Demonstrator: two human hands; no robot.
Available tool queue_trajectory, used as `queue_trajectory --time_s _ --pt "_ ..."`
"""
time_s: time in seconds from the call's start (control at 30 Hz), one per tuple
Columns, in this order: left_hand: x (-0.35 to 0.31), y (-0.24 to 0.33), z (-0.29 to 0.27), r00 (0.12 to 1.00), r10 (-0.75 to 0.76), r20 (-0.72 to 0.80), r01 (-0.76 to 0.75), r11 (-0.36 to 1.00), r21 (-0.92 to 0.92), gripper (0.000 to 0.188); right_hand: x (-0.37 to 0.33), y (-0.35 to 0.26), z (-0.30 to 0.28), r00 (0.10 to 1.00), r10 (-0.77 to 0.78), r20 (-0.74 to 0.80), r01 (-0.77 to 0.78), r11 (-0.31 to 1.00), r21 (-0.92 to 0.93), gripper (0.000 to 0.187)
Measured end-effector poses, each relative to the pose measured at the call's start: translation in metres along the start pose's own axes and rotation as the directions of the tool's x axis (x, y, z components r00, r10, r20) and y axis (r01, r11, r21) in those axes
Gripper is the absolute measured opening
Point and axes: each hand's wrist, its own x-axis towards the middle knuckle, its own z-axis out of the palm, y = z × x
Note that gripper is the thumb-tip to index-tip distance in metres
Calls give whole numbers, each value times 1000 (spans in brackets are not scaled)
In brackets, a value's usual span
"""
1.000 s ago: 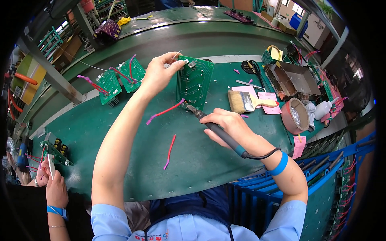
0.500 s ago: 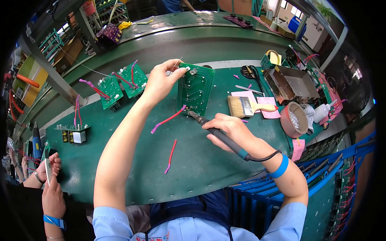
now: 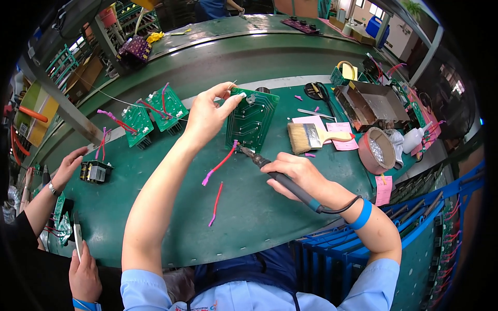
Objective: The person solders wires and components onto a printed circuit board using a soldering iron, applying flux and solder to make the connections.
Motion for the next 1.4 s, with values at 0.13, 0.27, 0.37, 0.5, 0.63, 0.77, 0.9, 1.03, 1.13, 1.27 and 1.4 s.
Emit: queue_trajectory --time_s 0.13,0.27,0.37,0.5,0.63,0.77,0.9,1.03,1.13,1.27,1.4 --pt "2 1 3 999 -39 15 40 999 -26 26 -3 0 -3 997 63 53 -64 998 1 25" --pt "1 3 2 999 -46 17 46 999 -23 25 -4 1 -2 997 69 46 -69 997 13 26" --pt "0 4 2 998 -65 23 66 997 -37 25 -5 2 -1 997 68 41 -69 998 8 26" --pt "0 4 0 998 -67 18 67 997 -28 26 -6 4 0 996 72 46 -72 997 4 26" --pt "-1 1 1 999 -54 -1 54 998 -40 27 -6 3 1 997 66 39 -66 998 12 26" --pt "-1 0 2 999 -48 4 48 997 -53 28 -6 4 0 997 67 44 -68 998 12 26" --pt "-2 -1 1 999 -53 -1 53 997 -50 28 -7 5 2 997 58 43 -58 998 8 26" --pt "-2 -2 2 998 -60 -7 60 997 -55 28 -6 5 2 998 54 41 -54 998 10 26" --pt "-1 -2 2 999 -52 -10 51 997 -56 28 -6 4 1 998 54 37 -54 999 5 26" --pt "-1 0 0 998 -59 9 59 997 -44 28 -7 3 -1 997 58 48 -58 998 7 26" --pt "-1 -3 1 999 -46 2 46 998 -41 28 -7 4 1 999 44 22 -45 998 33 26"
